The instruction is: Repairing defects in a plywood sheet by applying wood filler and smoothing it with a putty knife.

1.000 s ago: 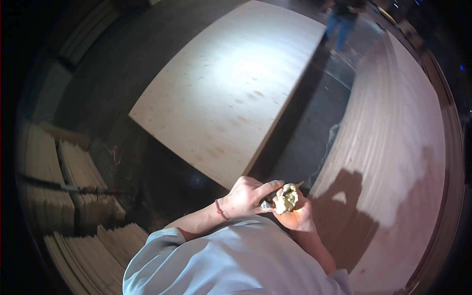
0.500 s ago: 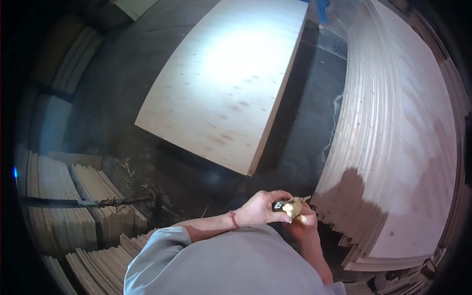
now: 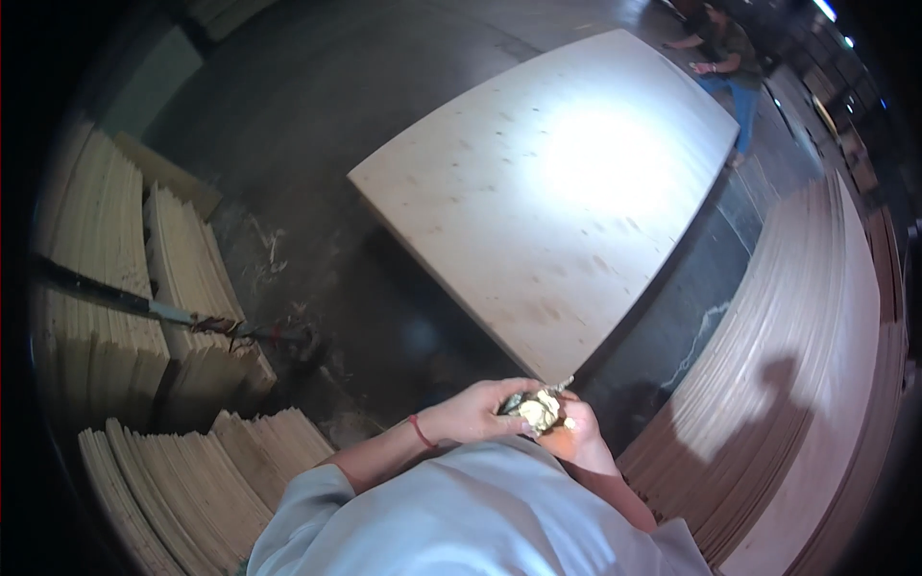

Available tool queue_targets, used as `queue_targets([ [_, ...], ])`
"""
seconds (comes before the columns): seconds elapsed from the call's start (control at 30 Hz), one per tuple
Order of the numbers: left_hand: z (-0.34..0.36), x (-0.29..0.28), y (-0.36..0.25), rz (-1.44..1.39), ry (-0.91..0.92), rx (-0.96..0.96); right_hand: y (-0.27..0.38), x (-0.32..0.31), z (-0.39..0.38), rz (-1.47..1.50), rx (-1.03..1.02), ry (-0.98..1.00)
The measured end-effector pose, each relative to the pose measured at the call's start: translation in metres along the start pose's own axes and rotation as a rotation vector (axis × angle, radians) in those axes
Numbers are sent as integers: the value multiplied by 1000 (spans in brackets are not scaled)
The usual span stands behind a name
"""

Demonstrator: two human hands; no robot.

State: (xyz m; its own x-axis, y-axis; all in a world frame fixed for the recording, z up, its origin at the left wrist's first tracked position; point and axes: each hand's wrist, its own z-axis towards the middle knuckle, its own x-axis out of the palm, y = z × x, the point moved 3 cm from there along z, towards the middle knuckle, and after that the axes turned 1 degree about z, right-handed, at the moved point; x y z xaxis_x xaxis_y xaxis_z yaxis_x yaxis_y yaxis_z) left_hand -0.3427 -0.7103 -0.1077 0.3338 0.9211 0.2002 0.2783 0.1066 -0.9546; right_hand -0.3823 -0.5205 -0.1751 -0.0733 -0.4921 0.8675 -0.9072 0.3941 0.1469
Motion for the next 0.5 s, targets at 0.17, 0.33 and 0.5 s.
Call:
queue_targets([
  [0.17,-80,-128,-17,-344,-327,1,-32,102,129,2,190,142],
  [0.33,-134,-230,28,-319,-957,-255,-26,156,225,-546,156,9],
  [0.5,-161,-307,75,-420,-1254,-253,-13,190,323,-1061,75,-9],
])
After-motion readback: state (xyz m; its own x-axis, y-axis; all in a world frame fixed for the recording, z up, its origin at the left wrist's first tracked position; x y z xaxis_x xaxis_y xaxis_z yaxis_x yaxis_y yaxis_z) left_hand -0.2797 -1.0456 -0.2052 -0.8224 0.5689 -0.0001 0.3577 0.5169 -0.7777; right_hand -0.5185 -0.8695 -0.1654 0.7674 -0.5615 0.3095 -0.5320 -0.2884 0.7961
